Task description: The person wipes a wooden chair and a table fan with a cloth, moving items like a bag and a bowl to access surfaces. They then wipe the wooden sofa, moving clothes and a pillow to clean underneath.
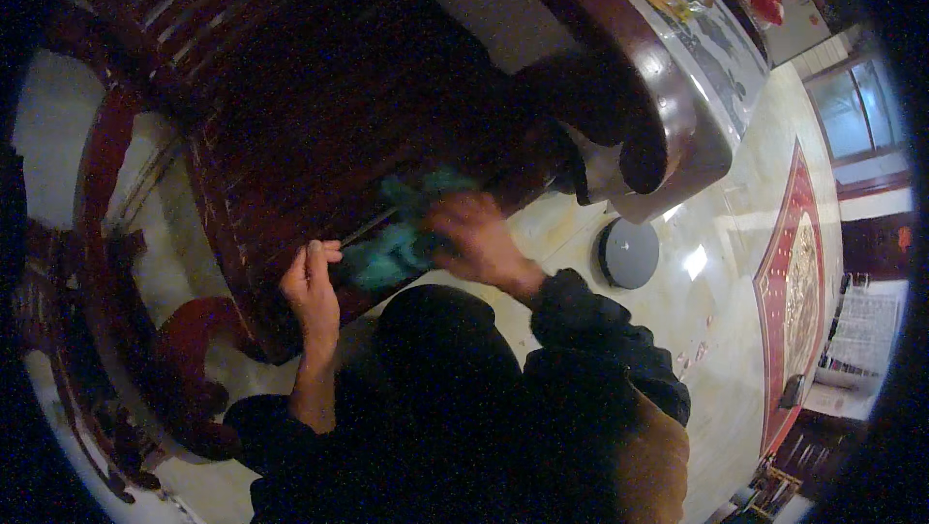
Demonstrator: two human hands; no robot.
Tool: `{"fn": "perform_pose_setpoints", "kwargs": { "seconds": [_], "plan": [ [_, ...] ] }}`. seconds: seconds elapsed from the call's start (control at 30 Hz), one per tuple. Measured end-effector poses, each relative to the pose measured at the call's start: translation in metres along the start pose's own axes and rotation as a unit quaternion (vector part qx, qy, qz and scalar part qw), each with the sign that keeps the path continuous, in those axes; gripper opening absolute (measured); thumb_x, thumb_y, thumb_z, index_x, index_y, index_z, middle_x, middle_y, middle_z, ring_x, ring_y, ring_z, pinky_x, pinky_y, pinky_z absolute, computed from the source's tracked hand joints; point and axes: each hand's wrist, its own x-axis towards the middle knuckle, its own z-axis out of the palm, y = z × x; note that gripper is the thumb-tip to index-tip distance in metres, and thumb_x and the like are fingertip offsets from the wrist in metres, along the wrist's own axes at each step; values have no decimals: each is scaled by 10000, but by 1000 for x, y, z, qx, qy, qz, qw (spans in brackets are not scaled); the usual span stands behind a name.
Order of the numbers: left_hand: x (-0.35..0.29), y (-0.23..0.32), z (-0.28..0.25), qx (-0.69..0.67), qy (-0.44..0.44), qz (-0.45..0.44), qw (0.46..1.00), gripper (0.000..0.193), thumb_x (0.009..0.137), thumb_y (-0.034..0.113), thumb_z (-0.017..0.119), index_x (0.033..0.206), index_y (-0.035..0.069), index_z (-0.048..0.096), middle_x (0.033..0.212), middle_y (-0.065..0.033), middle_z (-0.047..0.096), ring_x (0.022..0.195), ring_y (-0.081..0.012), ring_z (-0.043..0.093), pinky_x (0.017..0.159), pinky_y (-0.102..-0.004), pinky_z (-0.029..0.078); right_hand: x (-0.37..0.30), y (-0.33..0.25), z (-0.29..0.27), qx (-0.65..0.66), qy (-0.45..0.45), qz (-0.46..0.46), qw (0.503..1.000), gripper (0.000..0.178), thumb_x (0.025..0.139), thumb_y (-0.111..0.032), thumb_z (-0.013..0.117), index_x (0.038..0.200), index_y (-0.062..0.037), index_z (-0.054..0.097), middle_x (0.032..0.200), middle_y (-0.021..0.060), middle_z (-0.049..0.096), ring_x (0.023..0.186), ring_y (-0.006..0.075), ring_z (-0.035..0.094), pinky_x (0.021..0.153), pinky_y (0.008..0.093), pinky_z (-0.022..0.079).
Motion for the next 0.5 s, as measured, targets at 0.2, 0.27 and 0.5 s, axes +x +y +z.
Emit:
{"fn": "perform_pose_setpoints", "kwargs": {
  "seconds": [0.2, 0.27, 0.5],
  "plan": [
    [4, -7, 11, 3, -6, 14, 1000, 280, 985, 150, 507, 840, -39, 654, 879, -124, 713, 813, -212, 673, 767, -327, 513, 15, 49, -20, -204, 103, 127, 965, 425, 696, -108, 669, 1118, -97, 616, 1102, 146, 589, 1029, 366, 558, 840, 470, 474],
    [3, -5, 14, 5, -23, 25, 999, 276, 985, 152, 508, 849, -39, 655, 881, -127, 713, 825, -217, 676, 774, -329, 514, 41, 58, -6, -275, 85, 156, 945, 433, 706, -102, 657, 1137, -104, 612, 1095, 147, 587, 1027, 368, 560, 837, 468, 480],
    [1, 0, 15, -41, -38, 12, 998, 304, 994, 169, 510, 843, -56, 647, 866, -145, 708, 843, -206, 675, 786, -329, 514, 48, 41, -9, -243, -35, 196, 949, 455, 719, -100, 651, 1171, -121, 600, 1113, 141, 593, 1041, 365, 565, 849, 484, 487]
  ]
}}
